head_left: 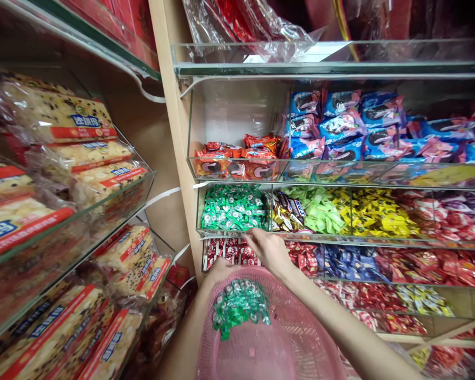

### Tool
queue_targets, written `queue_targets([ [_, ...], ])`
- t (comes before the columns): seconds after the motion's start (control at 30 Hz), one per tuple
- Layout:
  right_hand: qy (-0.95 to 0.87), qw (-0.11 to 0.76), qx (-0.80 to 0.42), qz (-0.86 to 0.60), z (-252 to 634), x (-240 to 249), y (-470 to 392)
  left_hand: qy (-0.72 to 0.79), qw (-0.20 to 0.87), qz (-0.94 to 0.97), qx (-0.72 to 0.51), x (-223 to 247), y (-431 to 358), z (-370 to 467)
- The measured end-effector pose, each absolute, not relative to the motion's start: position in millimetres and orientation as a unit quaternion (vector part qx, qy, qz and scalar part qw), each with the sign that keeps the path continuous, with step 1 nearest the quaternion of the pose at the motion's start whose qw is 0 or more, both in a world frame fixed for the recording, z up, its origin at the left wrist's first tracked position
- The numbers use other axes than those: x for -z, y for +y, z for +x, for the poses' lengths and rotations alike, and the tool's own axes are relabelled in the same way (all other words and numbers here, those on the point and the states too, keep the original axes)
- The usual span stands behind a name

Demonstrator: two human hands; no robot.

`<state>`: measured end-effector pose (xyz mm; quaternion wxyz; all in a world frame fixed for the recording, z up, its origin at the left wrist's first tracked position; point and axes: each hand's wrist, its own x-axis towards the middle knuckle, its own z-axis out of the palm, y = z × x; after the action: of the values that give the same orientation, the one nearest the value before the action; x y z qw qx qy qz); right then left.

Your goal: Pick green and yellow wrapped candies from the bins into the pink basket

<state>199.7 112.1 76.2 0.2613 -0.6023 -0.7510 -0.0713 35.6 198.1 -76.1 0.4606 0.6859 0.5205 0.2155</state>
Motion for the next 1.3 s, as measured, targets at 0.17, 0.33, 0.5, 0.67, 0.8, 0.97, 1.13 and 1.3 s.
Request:
queue_targets([
  [0.17,-0.681,0.174,0.135,-0.698,195,-109,131,0.524,0.439,0.699,-0.209,79,201,36],
  [0.33,-0.676,0.103,0.126,-0.718,180,-127,147,0.526,0.431,0.704,-0.206,83,203,36],
  [0.5,-0.672,0.092,0.127,-0.724,179,-127,154,0.519,0.429,0.712,-0.199,82,203,35],
  [0.67,-0.661,0.122,0.151,-0.724,189,-128,145,0.52,0.422,0.716,-0.198,85,205,35],
  [0.8,-0.677,0.227,0.14,-0.686,200,-129,121,0.512,0.426,0.72,-0.196,86,206,35],
  [0.97,-0.739,0.355,0.005,-0.572,216,-87,91,0.521,0.426,0.714,-0.194,89,206,35],
  [1.13,-0.734,0.296,-0.106,-0.602,229,-10,82,0.514,0.43,0.715,-0.201,90,205,35],
  [1.3,-0.728,0.196,-0.092,-0.651,235,36,79,0.516,0.434,0.711,-0.199,88,204,35],
])
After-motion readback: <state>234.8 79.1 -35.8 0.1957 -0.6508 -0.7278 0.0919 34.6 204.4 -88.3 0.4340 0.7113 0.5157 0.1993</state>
